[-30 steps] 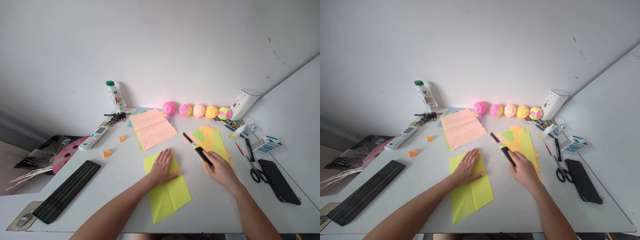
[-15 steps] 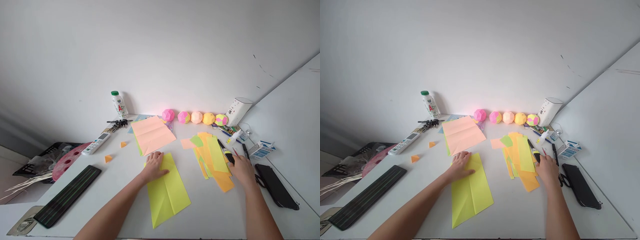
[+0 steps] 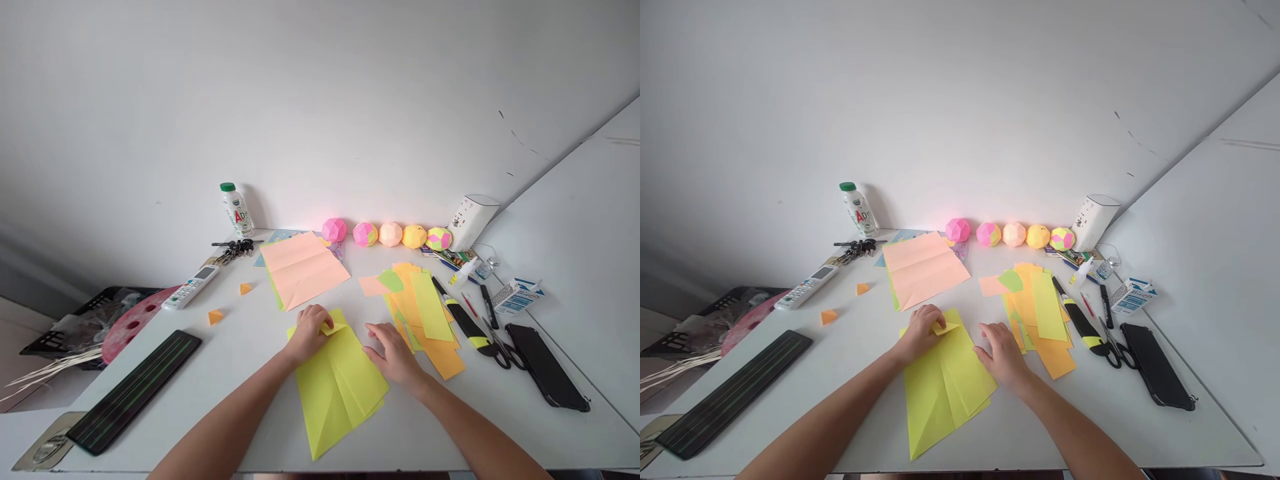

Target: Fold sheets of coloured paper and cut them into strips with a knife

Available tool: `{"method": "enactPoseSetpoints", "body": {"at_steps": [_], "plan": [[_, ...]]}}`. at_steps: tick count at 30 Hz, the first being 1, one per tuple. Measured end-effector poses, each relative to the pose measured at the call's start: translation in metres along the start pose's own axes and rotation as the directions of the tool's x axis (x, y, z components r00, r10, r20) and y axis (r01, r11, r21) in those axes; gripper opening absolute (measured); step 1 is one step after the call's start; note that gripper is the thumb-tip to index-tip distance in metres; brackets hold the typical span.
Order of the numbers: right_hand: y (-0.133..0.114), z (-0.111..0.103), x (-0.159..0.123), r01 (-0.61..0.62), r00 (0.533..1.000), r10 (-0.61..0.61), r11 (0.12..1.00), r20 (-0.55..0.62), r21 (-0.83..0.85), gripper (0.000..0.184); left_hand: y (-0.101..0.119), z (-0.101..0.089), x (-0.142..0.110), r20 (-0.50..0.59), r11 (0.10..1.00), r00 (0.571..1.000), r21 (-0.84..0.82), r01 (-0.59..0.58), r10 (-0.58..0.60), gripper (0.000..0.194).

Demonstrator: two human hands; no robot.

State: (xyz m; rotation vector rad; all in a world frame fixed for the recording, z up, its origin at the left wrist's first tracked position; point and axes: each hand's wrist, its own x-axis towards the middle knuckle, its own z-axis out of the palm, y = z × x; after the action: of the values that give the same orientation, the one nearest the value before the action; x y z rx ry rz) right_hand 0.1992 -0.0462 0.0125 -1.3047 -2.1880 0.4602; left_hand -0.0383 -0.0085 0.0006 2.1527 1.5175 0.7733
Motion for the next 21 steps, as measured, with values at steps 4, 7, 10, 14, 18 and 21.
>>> {"method": "enactPoseSetpoints", "body": {"at_steps": [4, 7, 10, 14, 18, 21], "plan": [[0.002, -0.001, -0.001, -0.056, 0.998, 0.055, 0.993, 0.015, 0.100, 0.019, 0.007, -0.007, -0.002, -0.046, 0.942, 0.996, -0.330, 0.060, -0.080, 0.012], [0.000, -0.003, -0.001, -0.096, 0.995, 0.093, 0.983, 0.028, 0.157, 0.005, 0.010, -0.008, -0.004, -0.049, 0.873, 0.990, -0.479, 0.092, -0.132, 0.023], [0.005, -0.012, 0.001, -0.143, 0.989, 0.147, 0.970, -0.006, 0.196, 0.013, 0.009, -0.010, -0.003, -0.111, 0.878, 0.983, -0.473, 0.075, -0.144, 0.024], [0.035, -0.038, 0.007, -0.284, 0.926, 0.320, 0.940, -0.199, 0.187, 0.030, 0.001, -0.016, -0.001, -0.084, 0.961, 0.996, -0.273, -0.045, 0.023, 0.038], [0.075, -0.066, 0.010, -0.447, 0.815, 0.454, 0.888, -0.361, 0.108, 0.032, -0.010, -0.011, -0.004, 0.192, 0.981, 0.964, 0.018, -0.193, 0.186, 0.068], [0.089, -0.078, 0.011, -0.499, 0.786, 0.458, 0.866, -0.415, 0.012, 0.025, -0.017, -0.002, -0.007, 0.293, 0.955, 0.936, 0.160, -0.249, 0.195, 0.080]]}}
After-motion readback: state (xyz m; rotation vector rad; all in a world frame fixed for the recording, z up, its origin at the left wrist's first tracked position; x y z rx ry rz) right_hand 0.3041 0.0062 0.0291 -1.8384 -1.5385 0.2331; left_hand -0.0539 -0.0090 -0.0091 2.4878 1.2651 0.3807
